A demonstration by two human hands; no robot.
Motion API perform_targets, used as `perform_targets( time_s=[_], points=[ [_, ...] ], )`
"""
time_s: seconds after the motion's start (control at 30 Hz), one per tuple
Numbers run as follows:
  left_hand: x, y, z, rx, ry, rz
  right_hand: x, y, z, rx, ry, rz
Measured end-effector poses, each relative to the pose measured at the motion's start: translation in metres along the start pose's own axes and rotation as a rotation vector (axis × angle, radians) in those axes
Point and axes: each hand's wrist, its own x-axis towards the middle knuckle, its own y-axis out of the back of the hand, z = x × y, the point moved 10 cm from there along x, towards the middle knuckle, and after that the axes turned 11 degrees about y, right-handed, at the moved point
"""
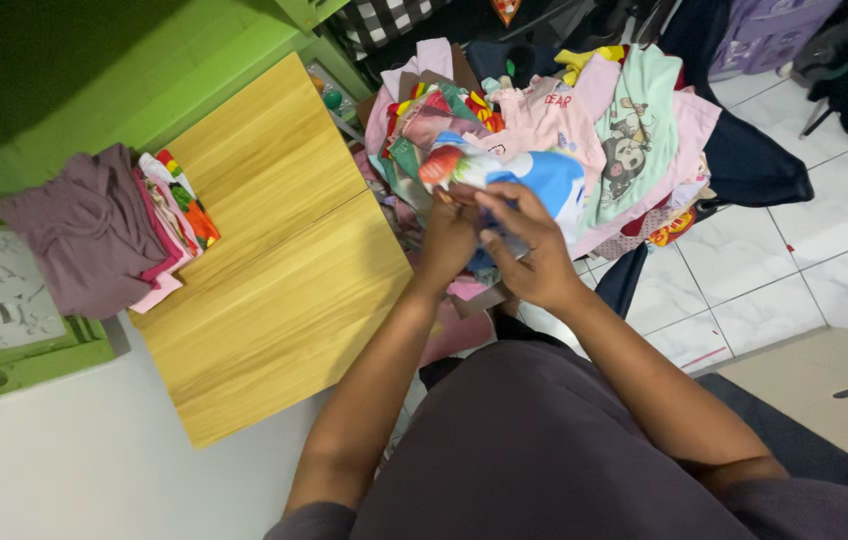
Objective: The person folds several small clothing items, including patterned shorts and solid-colored pants, by laying them one at a time on a wooden board and performing multiple folds by hand.
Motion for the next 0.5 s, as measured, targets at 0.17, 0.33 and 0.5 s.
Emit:
perform_targets(
  time_s=[0.17, 0.33, 0.5],
  points=[
    [-0.006, 0.051, 0.011, -0.344, 0.133, 0.086, -0.014, 0.022, 0.044, -0.093, -0.153, 0.091],
    [-0.042, 0.068, 0.059, -1.018, 0.23, -0.178, -0.055, -0.044, 0.112, 0.606, -0.609, -0.062],
    [-0.062, 0.113, 0.045, -0.824, 0.187, -0.084, -0.057, -0.094, 0.091, 0.92, -0.662, -0.035]
  ],
)
